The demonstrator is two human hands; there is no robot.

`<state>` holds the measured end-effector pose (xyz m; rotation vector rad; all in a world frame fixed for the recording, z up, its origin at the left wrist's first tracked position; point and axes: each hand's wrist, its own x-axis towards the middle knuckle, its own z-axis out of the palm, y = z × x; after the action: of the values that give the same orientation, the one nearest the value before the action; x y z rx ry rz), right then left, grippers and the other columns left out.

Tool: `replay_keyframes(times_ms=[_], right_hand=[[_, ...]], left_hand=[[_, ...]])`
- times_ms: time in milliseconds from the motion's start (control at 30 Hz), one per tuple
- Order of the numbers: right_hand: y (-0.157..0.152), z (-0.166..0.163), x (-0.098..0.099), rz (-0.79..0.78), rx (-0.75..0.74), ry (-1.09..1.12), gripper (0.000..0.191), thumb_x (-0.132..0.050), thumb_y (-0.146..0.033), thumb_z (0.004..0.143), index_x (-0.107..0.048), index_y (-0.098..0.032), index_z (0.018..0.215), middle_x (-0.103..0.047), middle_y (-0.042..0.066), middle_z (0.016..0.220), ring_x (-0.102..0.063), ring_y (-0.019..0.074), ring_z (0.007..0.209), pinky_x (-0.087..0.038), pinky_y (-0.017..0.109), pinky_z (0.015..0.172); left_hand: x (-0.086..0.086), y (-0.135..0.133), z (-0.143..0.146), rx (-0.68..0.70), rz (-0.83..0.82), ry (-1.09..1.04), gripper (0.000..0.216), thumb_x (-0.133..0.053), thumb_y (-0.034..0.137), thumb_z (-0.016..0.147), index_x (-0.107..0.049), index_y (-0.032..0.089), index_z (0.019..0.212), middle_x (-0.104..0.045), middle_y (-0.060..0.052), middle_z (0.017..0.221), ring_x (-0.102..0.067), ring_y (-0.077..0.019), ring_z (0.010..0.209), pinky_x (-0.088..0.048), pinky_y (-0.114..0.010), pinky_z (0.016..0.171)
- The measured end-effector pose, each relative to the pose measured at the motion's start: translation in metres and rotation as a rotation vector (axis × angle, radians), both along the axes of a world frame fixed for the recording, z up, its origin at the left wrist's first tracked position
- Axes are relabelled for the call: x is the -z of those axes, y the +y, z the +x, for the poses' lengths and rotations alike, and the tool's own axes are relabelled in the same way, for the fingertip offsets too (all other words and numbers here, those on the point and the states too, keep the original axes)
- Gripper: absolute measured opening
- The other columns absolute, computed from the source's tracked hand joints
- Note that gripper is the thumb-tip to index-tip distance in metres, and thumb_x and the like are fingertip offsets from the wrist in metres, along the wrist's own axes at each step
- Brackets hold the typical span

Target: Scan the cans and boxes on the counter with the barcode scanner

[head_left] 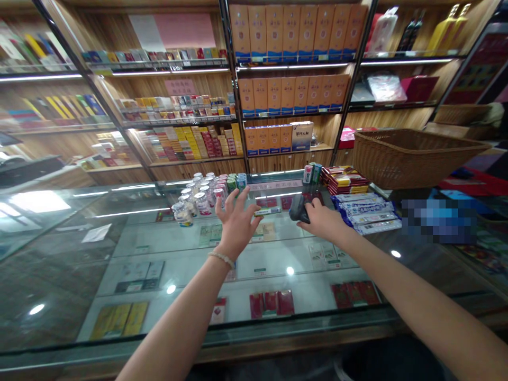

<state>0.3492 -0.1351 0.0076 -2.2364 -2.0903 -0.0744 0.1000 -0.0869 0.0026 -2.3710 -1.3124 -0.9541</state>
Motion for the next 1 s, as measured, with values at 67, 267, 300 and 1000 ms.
replay_keyframes(times_ms=[67, 267, 300, 1000], right_hand=[[-0.001, -0.001, 0.001, 0.005, 0.004, -0.001, 0.044, -0.057, -0.046, 0.096, -0.060, -0.013, 0.125, -0.058, 0.019, 0.125, -0.072, 0.0343, 0.102, -0.057, 0.042, 0.078], [-0.003, 0.006, -0.005, 0.084, 0.057, 0.101, 0.037, -0.058, -0.042, 0.091, -0.062, -0.016, 0.118, -0.067, 0.017, 0.122, -0.074, 0.0341, 0.097, -0.054, 0.038, 0.075], [-0.004, 0.007, -0.007, 0.097, 0.055, 0.155, 0.036, -0.058, -0.043, 0.091, -0.062, -0.018, 0.117, -0.070, 0.015, 0.120, -0.073, 0.0337, 0.098, -0.053, 0.037, 0.076], [-0.052, -0.034, -0.036, -0.023, -0.269, 0.683, 0.020, -0.066, -0.034, 0.082, -0.069, -0.020, 0.096, -0.074, 0.005, 0.082, -0.065, 0.0178, 0.061, -0.042, 0.025, 0.057]], left_hand=[[-0.001, 0.000, 0.000, -0.001, 0.000, 0.000, 0.013, -0.080, 0.029, 0.084, -0.076, 0.029, 0.097, -0.048, -0.006, 0.162, -0.035, -0.0386, 0.151, -0.011, -0.073, 0.124], [-0.003, 0.001, -0.001, -0.039, 0.001, -0.007, 0.014, -0.079, 0.029, 0.084, -0.075, 0.029, 0.097, -0.049, -0.007, 0.161, -0.036, -0.0398, 0.151, -0.013, -0.074, 0.121], [-0.003, 0.002, -0.002, -0.047, 0.001, -0.016, 0.014, -0.079, 0.029, 0.084, -0.075, 0.029, 0.097, -0.049, -0.007, 0.161, -0.036, -0.0397, 0.151, -0.013, -0.074, 0.121], [0.000, 0.012, -0.016, -0.237, 0.037, -0.060, 0.018, -0.079, 0.031, 0.085, -0.075, 0.032, 0.102, -0.050, -0.005, 0.160, -0.036, -0.0385, 0.151, -0.017, -0.069, 0.122]])
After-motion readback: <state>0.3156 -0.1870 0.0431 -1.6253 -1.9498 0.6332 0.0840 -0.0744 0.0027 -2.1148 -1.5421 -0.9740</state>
